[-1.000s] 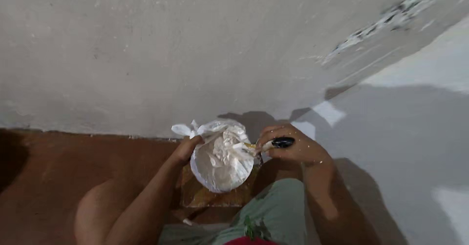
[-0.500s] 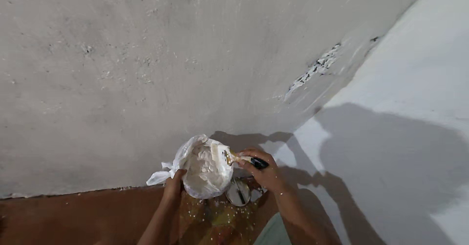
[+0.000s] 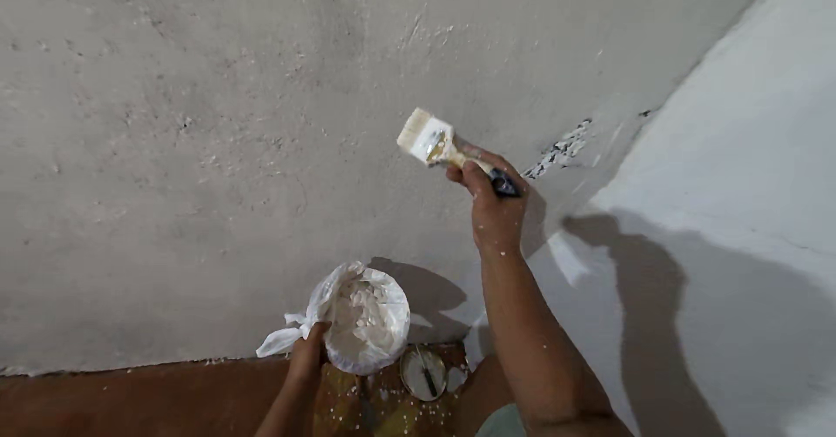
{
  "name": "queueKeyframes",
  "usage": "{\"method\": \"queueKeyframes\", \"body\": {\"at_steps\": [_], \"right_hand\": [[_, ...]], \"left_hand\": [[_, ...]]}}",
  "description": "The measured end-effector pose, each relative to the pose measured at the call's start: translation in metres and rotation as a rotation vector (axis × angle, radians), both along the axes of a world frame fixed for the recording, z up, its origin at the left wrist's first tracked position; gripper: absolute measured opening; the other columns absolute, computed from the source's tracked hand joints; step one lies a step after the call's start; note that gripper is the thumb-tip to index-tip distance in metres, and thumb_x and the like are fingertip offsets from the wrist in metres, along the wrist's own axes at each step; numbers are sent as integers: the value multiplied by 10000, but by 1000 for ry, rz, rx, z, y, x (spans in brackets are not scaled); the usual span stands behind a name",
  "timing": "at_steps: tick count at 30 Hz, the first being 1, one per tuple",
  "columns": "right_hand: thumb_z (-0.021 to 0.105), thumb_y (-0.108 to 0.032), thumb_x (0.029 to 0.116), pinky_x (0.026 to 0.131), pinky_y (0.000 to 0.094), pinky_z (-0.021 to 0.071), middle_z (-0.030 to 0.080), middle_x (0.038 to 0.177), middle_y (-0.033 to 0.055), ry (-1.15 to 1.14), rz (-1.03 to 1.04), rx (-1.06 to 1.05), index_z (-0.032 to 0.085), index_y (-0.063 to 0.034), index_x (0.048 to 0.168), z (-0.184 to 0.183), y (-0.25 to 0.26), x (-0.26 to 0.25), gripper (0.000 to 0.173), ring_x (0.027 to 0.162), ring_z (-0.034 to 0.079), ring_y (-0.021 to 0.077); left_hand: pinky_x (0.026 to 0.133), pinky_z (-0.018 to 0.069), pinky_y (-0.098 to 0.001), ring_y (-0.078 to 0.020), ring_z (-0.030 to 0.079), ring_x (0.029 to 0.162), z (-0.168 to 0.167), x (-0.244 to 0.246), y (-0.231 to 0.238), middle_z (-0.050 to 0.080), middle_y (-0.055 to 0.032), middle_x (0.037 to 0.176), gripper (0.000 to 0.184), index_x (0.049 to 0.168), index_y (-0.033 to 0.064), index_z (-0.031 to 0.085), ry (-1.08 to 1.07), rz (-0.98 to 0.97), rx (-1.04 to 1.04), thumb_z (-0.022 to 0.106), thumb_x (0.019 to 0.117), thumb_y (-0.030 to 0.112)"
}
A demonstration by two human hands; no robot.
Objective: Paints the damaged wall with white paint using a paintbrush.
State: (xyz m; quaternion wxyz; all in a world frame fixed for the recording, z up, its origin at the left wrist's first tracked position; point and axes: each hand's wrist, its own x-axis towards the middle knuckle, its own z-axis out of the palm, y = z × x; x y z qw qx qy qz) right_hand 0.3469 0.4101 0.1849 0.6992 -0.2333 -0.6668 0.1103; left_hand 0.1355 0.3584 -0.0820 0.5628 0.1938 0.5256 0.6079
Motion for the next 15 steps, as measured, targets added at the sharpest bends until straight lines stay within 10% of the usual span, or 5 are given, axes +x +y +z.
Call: {"method": "queueKeyframes", "body": {"at_steps": [10,15], "right_hand": [[646,-178,1009,837,297,606,696,1102,112,-35,-409,-14,674,8,1235,14,14,39,294,898,708,116],[659,-72,970,870,327,628,683,1152,138,-76,-130,63,671,68,1196,16,23,0,267,956,719,149]], "left_hand": [[595,571,-326,-143,646,649,5,-10,-3,632,-73,775,251,1141,-14,557,-47,64,-4,559,1024,208],[555,562,-305,-121,625,585,3,-11,-3,611,-40,698,200,1026,17,571,-53,73,4,539,1025,215]]}}
